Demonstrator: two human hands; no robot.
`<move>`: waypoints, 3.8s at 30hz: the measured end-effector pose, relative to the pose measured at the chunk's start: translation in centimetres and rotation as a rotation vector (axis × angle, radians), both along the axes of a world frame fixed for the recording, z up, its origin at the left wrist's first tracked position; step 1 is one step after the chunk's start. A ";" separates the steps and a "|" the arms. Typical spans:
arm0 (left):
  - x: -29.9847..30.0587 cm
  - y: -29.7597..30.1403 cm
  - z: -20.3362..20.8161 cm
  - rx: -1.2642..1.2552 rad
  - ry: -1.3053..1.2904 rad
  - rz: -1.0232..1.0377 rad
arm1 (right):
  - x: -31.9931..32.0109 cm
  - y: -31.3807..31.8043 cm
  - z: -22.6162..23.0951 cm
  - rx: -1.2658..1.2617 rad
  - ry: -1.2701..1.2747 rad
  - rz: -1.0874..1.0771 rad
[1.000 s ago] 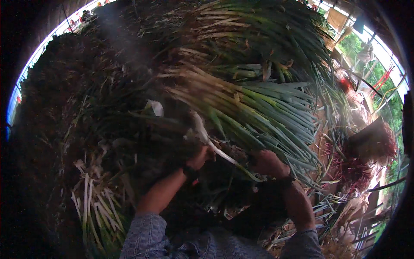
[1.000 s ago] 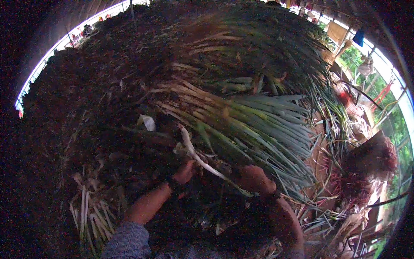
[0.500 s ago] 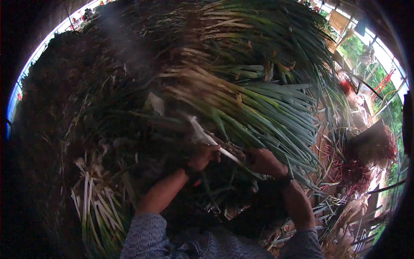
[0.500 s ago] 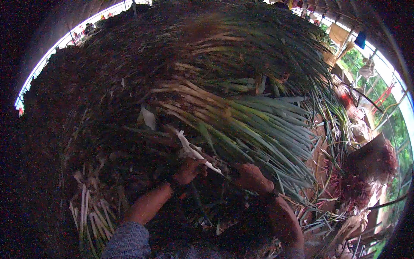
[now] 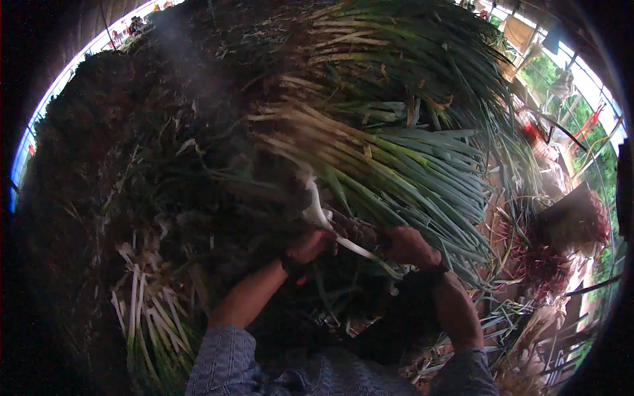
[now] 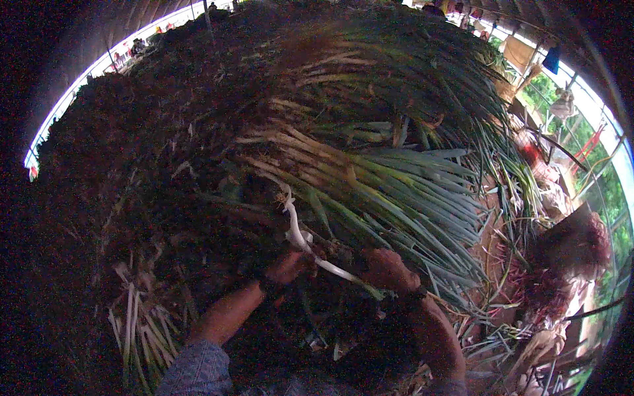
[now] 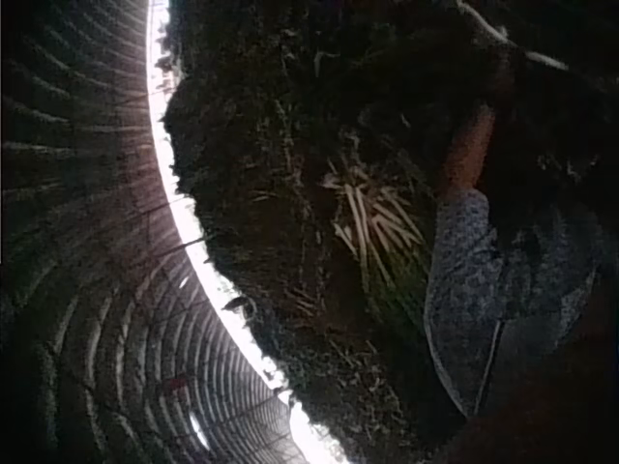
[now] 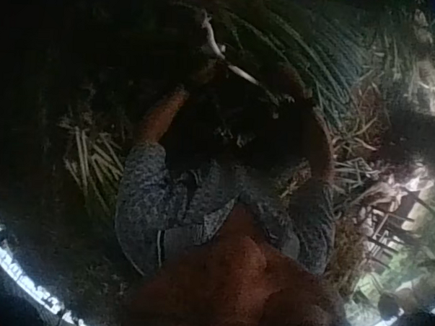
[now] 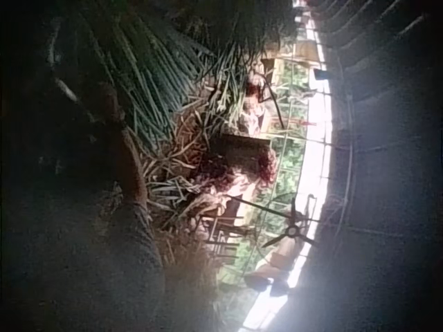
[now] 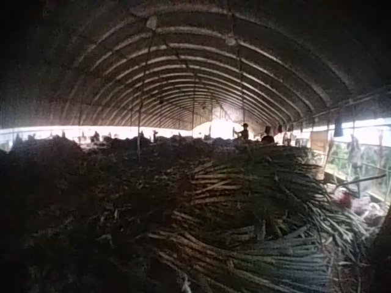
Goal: Cleaning and peeling green onions or leeks in an agricultural setting.
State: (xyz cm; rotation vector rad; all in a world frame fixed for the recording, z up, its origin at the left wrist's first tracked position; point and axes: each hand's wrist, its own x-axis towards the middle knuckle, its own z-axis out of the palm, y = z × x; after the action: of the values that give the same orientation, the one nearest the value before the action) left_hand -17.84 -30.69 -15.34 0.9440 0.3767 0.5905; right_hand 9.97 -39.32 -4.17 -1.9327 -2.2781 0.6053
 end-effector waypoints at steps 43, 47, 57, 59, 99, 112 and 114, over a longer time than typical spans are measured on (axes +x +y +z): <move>-35.0 17.7 27.3 0.908 1.180 1.405 | -0.1 0.2 2.1 0.071 0.166 -0.027; -36.2 17.5 24.0 0.827 1.349 1.256 | 1.7 0.4 0.3 0.162 0.218 -0.039; -44.3 8.9 15.8 0.526 1.707 0.869 | 5.4 -0.7 2.2 0.031 0.228 -0.025; -41.7 9.5 15.1 0.521 1.692 0.733 | 8.0 -1.4 0.3 0.107 0.269 -0.057; 0.0 4.9 -0.5 -0.120 0.154 0.357 | 4.6 -0.5 1.4 -0.003 0.095 0.019; 0.2 13.4 -4.5 0.039 0.287 0.674 | 1.9 0.8 2.9 -0.060 0.202 -0.074; 2.1 12.8 -3.5 -0.061 0.249 0.710 | 2.6 0.8 2.2 -0.026 0.162 -0.124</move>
State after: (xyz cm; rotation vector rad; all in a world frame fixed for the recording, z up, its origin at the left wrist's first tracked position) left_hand -15.75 -17.87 -18.81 0.8150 0.9674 1.0999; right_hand 12.59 -38.50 -1.93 -1.9409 -2.0475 0.7496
